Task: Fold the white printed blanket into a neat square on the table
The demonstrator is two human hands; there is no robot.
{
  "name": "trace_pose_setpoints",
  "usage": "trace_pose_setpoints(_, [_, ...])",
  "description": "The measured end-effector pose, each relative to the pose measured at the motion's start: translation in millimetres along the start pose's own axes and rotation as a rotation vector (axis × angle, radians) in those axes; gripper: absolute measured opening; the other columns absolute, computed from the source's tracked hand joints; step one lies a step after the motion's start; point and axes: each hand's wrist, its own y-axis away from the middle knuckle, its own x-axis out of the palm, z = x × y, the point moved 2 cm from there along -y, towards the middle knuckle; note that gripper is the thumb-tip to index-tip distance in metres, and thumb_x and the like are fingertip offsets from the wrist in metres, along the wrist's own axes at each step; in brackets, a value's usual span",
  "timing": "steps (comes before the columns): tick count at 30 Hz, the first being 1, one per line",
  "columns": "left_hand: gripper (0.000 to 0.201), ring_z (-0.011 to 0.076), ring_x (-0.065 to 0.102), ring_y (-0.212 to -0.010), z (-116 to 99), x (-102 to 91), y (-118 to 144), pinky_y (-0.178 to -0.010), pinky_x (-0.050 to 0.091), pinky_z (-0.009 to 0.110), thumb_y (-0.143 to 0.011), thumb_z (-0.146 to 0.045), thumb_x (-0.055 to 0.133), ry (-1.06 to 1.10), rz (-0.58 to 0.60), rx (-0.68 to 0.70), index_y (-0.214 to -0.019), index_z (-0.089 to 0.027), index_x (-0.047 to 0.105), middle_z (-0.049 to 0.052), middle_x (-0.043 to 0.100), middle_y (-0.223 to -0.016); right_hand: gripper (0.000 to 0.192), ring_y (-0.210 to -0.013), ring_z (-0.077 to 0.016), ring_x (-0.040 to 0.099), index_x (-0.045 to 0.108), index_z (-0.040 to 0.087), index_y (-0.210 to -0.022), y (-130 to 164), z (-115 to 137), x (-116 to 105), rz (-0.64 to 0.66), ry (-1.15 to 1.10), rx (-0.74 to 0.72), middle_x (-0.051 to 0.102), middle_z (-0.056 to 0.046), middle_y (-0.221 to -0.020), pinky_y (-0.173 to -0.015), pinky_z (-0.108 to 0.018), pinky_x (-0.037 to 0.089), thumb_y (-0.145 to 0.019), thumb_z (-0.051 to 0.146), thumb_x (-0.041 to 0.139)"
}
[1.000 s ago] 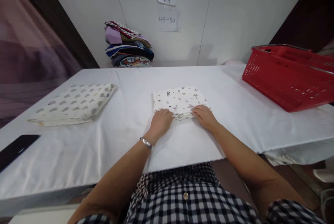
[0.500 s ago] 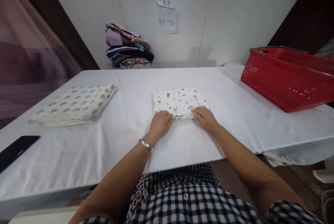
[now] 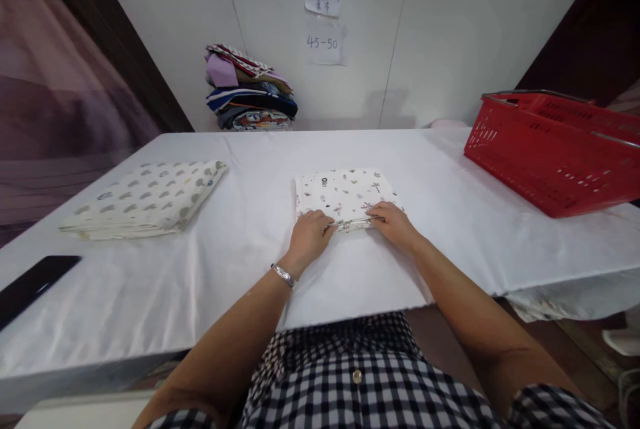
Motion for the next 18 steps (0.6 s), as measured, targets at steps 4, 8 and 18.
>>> trace_pose_setpoints(4, [0.014,0.0187,0.055,-0.083,-1.3,-1.8,-1.5,-0.076,0.044,0.035,-0.086,-0.028,0.055,0.051,-0.003,-0.047,-0.085,-0.021,0.066,0.003,0.063,-0.084,0.018,-0.088,-0.0217,0.056,0.070,0.025,-0.088,-0.9,3.7,1.6,-0.070,0.001,-0.011,0.065,-0.005,-0.091,-0.078,-0.038,0.046,-0.082,0.019,0.053])
trace_pose_setpoints(8, [0.016,0.0177,0.054,-0.079,-3.4,-4.6,-2.0,-0.073,0.043,0.034,-0.087,-0.026,0.052,0.087,0.000,-0.068,-0.079,-0.020,0.065,0.002,0.062,-0.080,0.022,-0.089,-0.0221,0.055,0.068,0.024,-0.092,6.5,6.9,-2.1,-0.140,-0.017,-0.130,0.064,-0.007,-0.092,-0.081,-0.039,0.045,-0.087,0.022,0.048])
trace_pose_setpoints(18, [0.025,0.0184,0.051,-0.081,-7.6,-8.1,2.0,-0.072,0.038,0.034,-0.094,-0.025,0.040,-0.047,-0.025,0.073,-0.083,-0.019,0.061,0.005,0.060,-0.083,0.022,-0.088,-0.0223,0.056,0.069,0.024,-0.095,11.7,6.6,-5.0,-0.114,-0.015,-0.209,0.064,-0.007,-0.093,-0.079,-0.039,0.047,-0.086,0.021,0.048])
